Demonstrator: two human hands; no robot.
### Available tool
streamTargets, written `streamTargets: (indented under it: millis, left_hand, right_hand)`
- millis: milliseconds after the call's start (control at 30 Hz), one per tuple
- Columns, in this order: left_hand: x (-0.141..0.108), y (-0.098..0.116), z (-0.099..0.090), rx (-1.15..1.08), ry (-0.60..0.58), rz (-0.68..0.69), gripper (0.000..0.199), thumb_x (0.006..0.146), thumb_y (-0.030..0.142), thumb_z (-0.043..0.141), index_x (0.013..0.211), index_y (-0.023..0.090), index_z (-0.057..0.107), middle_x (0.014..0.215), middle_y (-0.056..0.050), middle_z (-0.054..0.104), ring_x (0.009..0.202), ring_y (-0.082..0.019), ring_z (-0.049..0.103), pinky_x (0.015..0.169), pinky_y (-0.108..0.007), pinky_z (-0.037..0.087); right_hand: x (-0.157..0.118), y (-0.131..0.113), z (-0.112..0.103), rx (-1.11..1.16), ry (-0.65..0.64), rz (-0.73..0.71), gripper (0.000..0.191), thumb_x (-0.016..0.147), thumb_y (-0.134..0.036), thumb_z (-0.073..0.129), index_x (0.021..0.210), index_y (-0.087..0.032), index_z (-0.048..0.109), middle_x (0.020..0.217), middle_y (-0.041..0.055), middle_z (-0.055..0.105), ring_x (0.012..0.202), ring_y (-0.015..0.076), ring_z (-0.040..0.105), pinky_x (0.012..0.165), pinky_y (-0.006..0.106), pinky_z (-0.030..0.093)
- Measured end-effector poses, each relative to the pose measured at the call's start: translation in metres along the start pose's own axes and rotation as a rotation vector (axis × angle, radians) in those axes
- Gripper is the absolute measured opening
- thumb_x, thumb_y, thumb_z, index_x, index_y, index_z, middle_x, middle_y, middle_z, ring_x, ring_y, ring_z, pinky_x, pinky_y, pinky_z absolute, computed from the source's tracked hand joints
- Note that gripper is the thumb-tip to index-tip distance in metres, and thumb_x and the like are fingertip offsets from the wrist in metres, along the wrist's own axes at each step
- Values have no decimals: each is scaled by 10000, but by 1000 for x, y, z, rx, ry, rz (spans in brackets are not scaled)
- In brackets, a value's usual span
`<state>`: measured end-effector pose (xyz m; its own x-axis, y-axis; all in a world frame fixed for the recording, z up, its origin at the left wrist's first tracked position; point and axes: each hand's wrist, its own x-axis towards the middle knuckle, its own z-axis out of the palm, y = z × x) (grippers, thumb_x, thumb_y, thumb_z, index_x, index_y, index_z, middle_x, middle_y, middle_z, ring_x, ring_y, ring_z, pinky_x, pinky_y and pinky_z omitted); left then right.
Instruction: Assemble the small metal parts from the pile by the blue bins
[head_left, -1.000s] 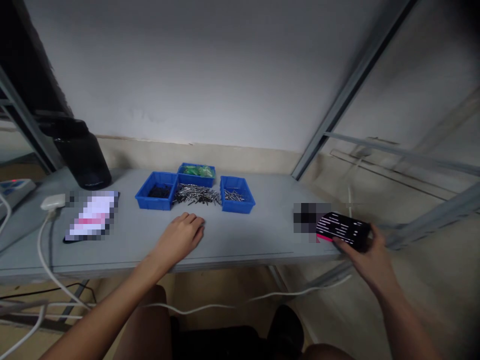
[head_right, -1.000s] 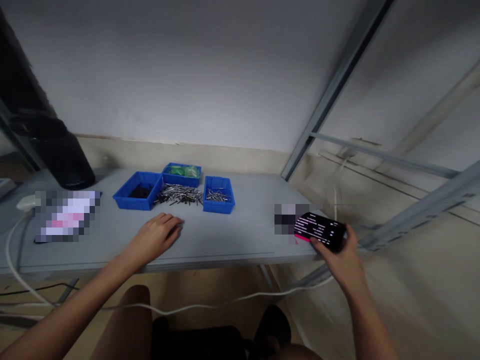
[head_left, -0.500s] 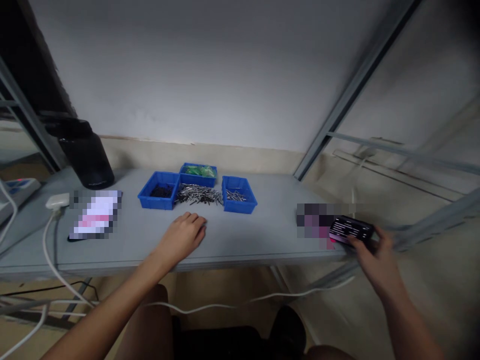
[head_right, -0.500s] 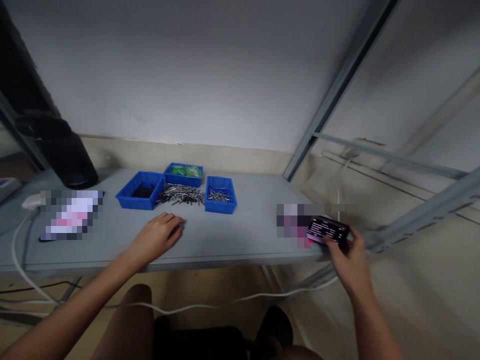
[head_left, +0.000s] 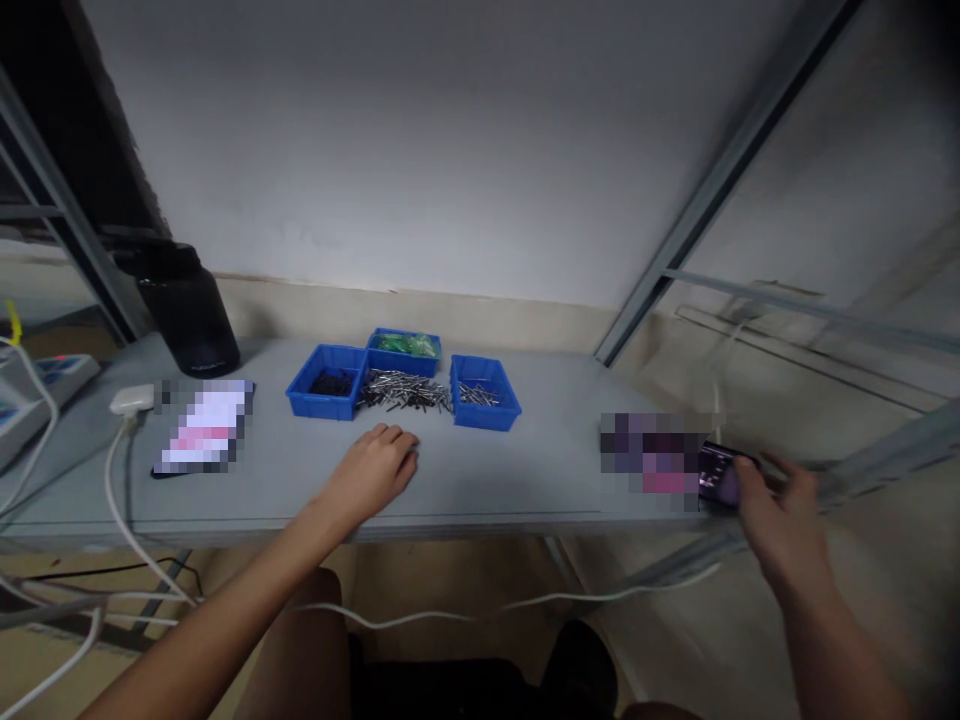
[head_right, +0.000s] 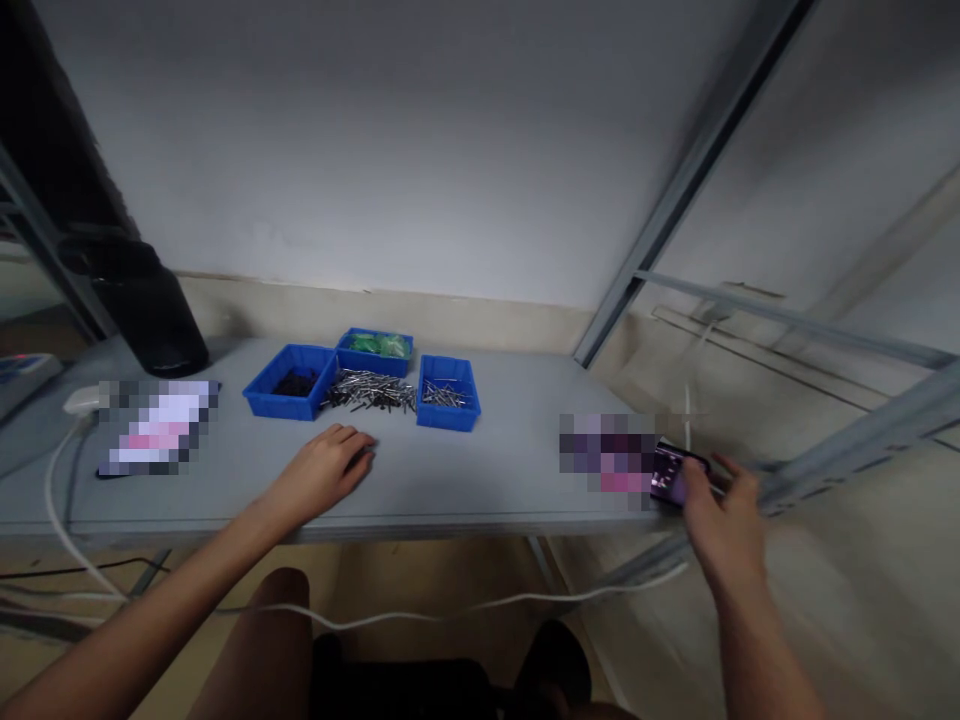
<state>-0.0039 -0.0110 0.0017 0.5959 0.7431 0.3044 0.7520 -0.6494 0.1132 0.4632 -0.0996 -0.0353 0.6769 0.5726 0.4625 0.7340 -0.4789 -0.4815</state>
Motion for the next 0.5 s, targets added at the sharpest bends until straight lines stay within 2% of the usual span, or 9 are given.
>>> streamTargets:
  millis: [33,67,133,200,233,300,367,433,500]
  left_hand:
    - [2,-1,-2,-6,-19,-15,242,946,211,456,1028,121,665,975,-115,677,1001,-256,615,912,-404,505]
    - [6,-3,-5,-9,-41,-29,244,944,210,455,1029,116,663,988,-121,672,1006,-255,619,918,-397,503]
    - [15,-8,-12,8,-90,-51,256,945,210,441,1034,108,658,1010,-132,660,971,-247,638,899,-384,510]
    - [27,-13,-18,60,-125,-86,263,942,203,430,1051,107,650,1029,-137,654,913,-239,657,862,-377,522]
    - [34,-15,-19,89,-127,-111,267,941,195,425,1060,103,646,1049,-141,651,920,-240,662,860,-371,524]
    - [44,-19,-18,147,-145,-148,289,940,161,405,1094,95,640,1088,-152,645,940,-240,669,868,-359,525]
    - [52,-21,-13,193,-179,-187,315,933,118,386,1116,80,639,1122,-170,638,951,-247,676,865,-361,531]
    - [54,-22,-5,221,-180,-207,348,923,68,355,1131,67,635,1135,-181,635,982,-257,673,870,-367,534]
    - [54,-22,2,233,-163,-224,369,919,39,329,1135,57,626,1127,-186,634,1014,-262,665,873,-365,537]
  right_hand:
    - [-4,-9,-3,132,71,31,561,942,-450,411,1379,-99,400,1186,302,629,1041,287,674,762,370,536]
    - [-8,-21,-6,180,160,-8,585,901,-443,496,1374,-108,421,1256,300,590,1120,306,633,805,390,528]
    - [-22,-53,-10,159,328,-144,525,868,-422,534,1300,-125,502,1244,280,596,1194,339,572,928,467,478]
    - [-40,-92,-7,208,295,-317,445,872,-440,505,1196,-141,570,1145,231,640,1123,340,594,945,499,464]
    - [-50,-112,-3,255,240,-418,401,872,-447,493,1131,-157,593,1095,196,655,1072,325,610,930,492,473]
    - [-70,-152,8,345,47,-651,309,885,-406,480,1066,-192,609,1070,139,665,1048,283,616,946,460,471]
    - [-88,-190,22,397,-145,-812,244,915,-325,450,1034,-202,624,1046,114,679,1037,247,620,953,413,468]
    - [-103,-223,33,379,-346,-900,222,920,-263,448,1021,-212,639,1010,88,696,1007,223,631,931,369,474]
    - [-114,-252,42,300,-549,-907,240,914,-223,462,1072,-202,641,1011,73,707,930,198,654,850,309,488]
